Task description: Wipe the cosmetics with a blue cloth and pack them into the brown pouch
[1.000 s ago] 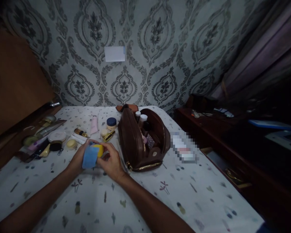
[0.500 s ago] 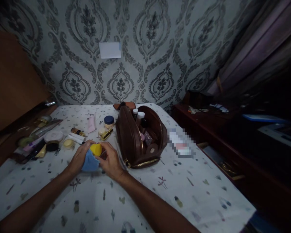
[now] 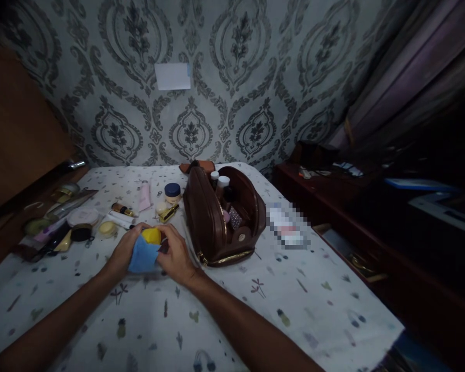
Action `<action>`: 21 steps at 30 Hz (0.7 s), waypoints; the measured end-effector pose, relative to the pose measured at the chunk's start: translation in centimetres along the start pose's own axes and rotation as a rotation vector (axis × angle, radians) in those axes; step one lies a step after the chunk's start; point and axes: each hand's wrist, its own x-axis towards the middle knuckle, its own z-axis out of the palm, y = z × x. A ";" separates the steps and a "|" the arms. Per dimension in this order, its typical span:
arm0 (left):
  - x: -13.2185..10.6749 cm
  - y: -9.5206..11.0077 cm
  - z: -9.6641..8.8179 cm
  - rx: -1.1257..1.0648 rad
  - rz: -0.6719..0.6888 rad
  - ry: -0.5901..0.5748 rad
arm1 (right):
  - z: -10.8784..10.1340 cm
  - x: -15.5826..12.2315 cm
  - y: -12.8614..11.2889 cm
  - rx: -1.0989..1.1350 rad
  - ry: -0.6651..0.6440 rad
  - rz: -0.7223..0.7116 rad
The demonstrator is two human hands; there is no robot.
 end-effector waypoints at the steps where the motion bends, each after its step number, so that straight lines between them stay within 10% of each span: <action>1: -0.1 0.1 0.0 0.011 0.033 -0.029 | 0.2 0.1 0.2 0.038 0.024 0.048; 12: -0.5 0.4 0.3 0.152 0.084 -0.071 | 0.8 0.4 0.4 0.266 0.084 0.225; 21: -1.3 0.4 -0.2 0.649 0.390 0.080 | 0.5 -0.3 -0.1 -0.247 0.041 0.081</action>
